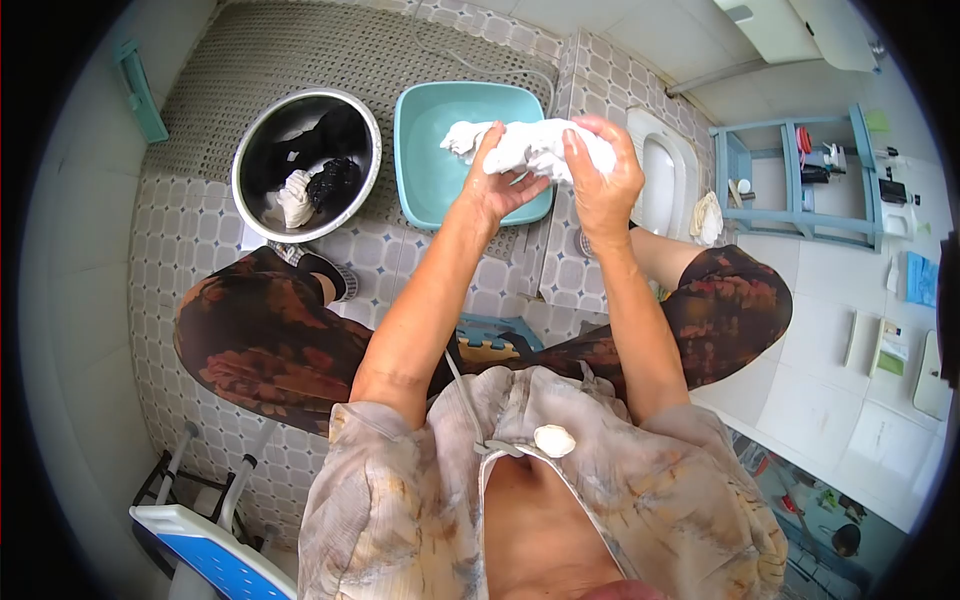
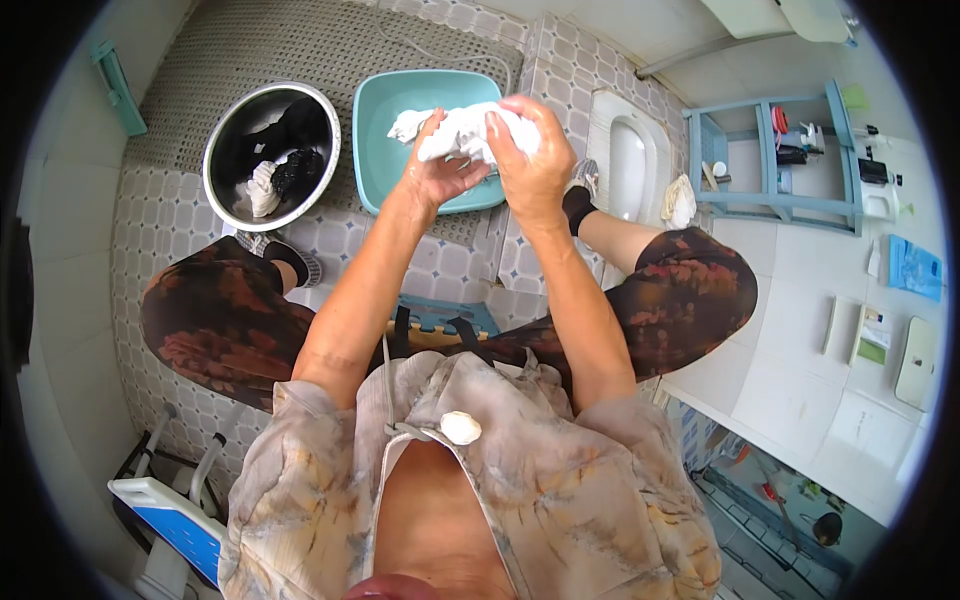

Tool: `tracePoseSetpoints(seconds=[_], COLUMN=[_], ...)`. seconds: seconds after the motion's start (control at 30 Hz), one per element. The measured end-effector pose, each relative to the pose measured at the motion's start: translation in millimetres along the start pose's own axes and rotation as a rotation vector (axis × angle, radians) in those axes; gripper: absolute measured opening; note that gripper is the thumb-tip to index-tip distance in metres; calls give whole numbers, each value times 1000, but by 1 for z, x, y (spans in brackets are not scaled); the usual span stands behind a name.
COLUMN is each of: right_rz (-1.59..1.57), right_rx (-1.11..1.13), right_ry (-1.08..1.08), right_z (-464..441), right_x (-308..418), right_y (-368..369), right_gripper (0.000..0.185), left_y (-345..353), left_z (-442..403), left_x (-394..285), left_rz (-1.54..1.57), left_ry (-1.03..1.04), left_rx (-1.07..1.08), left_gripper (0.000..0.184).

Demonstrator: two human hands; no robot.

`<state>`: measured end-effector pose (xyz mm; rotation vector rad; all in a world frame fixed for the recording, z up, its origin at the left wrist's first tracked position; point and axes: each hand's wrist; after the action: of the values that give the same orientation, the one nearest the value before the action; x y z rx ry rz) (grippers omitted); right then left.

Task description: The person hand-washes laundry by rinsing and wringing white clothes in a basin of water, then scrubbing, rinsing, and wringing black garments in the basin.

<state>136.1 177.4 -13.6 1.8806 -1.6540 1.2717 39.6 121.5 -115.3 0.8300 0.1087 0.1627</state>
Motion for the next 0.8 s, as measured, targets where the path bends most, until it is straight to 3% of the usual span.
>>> tracePoseSetpoints(seconds=[0.03, 0.07, 0.23, 0.3, 0.4, 0.5, 0.53, 0.63, 0.8], right_rz=[36, 76, 8, -42, -119, -330, -328, -311, -258], right_rx=[25, 50, 308, 434, 446, 512, 474, 458, 543], right_ry=[-84, -159, -682, -796, -980, -897, -900, -865, -911], right_z=[-6, -11, -35, -38, -45, -65, -71, -88, -90], right_x=[2, 4, 11, 26, 26, 42, 44, 47, 56], right_y=[2, 4, 14, 23, 38, 46, 48, 55, 58], right_gripper=[20, 20, 22, 23, 20, 20, 22, 21, 20], left_y=[-2, -9, 10, 5, 1, -13, -20, -28, -49], left_z=[0, -10, 32, 27, 40, 43, 41, 33, -15], left_x=[2, 6, -15, -35, -56, -79, -86, -105, -118], left_rz=[-39, 48, 122, 161, 2, -189, -130, -355, -379], left_ry=[-91, -65, 83, 108, 364, 386, 310, 267, 357], left_rx=[-89, 110, 195, 314, 316, 566, 692, 605, 618], left_gripper=[47, 58, 79, 85, 87, 85, 79, 73, 47])
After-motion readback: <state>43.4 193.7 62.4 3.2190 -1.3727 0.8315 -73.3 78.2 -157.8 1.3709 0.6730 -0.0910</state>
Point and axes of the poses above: each hand's wrist, its own z-axis away from the middle knuckle, its own y-axis out of the palm, x = y × z, and after that the axes turned 8 degrees about -x, right-handed
